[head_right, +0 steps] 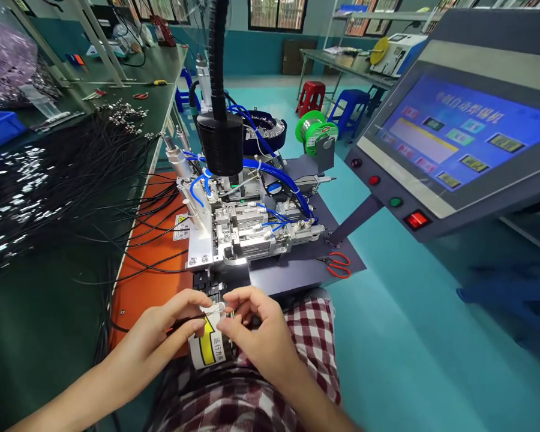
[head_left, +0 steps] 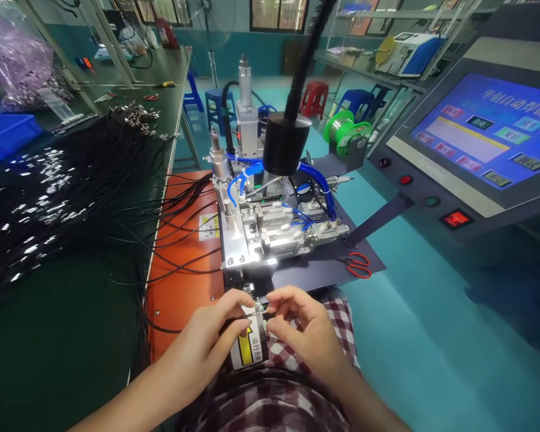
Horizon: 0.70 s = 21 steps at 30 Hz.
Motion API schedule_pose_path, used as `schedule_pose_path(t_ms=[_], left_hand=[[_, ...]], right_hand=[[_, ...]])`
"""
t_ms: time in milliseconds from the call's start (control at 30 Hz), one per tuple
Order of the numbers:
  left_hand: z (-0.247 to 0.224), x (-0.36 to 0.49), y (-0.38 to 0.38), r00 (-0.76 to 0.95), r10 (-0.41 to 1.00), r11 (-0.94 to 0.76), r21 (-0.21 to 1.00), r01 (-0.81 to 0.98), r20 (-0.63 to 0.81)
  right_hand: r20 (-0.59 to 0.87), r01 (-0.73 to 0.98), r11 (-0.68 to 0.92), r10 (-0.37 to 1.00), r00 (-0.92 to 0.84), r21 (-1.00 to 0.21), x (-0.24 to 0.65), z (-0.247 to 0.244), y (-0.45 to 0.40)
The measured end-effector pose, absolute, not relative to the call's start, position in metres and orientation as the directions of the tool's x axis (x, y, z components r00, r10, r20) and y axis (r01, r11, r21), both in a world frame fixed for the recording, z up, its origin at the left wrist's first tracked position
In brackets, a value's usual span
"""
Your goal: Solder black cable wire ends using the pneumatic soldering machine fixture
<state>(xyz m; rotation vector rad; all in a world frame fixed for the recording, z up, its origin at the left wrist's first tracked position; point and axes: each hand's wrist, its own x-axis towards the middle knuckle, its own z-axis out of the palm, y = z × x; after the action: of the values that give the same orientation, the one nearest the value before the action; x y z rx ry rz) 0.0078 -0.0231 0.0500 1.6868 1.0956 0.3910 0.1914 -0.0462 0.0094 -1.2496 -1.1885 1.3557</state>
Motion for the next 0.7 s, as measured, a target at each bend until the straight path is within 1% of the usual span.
schedule_pose_path(t_ms=[67,133,200,233,267,333,400,433,500,533,600,633,700], left_hand=[[0.047,0.008,-0.024,0.518,0.817,-0.042,0.870,0.491,-0.253],[0.045,0.009,-0.025,0.515,0.818,-0.048,0.862,0.504,-0.256],[0.045,0.010,-0.025,0.523,0.817,-0.078,0.853,0.516,-0.242],[0.045,0.010,-0.025,0.527,0.819,-0.102,0.845,0.524,-0.227],[0.044,0.011,-0.026,0.532,0.820,-0.130,0.836,0.533,-0.211],[0.043,0.012,-0.026,0.540,0.822,-0.177,0.821,0.542,-0.179],[0.040,0.013,-0.027,0.543,0.825,-0.197,0.821,0.536,-0.157],[0.038,0.014,-0.027,0.543,0.826,-0.200,0.825,0.529,-0.148],[0.033,0.015,-0.026,0.535,0.834,-0.201,0.829,0.521,-0.134],[0.031,0.015,-0.026,0.530,0.838,-0.199,0.831,0.520,-0.130],[0.029,0.015,-0.025,0.516,0.847,-0.187,0.835,0.518,-0.130],[0.028,0.015,-0.024,0.510,0.850,-0.180,0.838,0.516,-0.132],[0.028,0.015,-0.024,0.508,0.851,-0.170,0.845,0.507,-0.133]], right_hand=[[0.082,0.199,0.092,0.995,-0.057,-0.976,0.194,0.012,-0.046],[0.247,0.397,0.276,0.961,-0.124,-0.875,0.195,0.015,-0.046],[0.310,0.508,0.369,0.929,-0.200,-0.778,0.196,0.017,-0.046],[0.314,0.525,0.383,0.924,-0.219,-0.760,0.196,0.017,-0.045],[0.301,0.519,0.373,0.928,-0.222,-0.769,0.196,0.018,-0.045],[0.216,0.448,0.281,0.958,-0.190,-0.849,0.195,0.017,-0.045],[0.042,0.289,0.081,0.989,-0.139,-0.954,0.191,0.014,-0.045],[-0.063,0.184,-0.038,0.990,-0.128,-0.982,0.189,0.012,-0.045],[-0.227,-0.023,-0.232,0.965,-0.129,-0.972,0.187,0.007,-0.043],[-0.268,-0.105,-0.282,0.955,-0.127,-0.954,0.186,0.004,-0.042],[-0.272,-0.200,-0.286,0.958,-0.096,-0.937,0.188,0.002,-0.040],[-0.258,-0.210,-0.269,0.963,-0.077,-0.940,0.189,0.002,-0.039],[-0.233,-0.155,-0.243,0.969,-0.080,-0.958,0.192,0.005,-0.038]])
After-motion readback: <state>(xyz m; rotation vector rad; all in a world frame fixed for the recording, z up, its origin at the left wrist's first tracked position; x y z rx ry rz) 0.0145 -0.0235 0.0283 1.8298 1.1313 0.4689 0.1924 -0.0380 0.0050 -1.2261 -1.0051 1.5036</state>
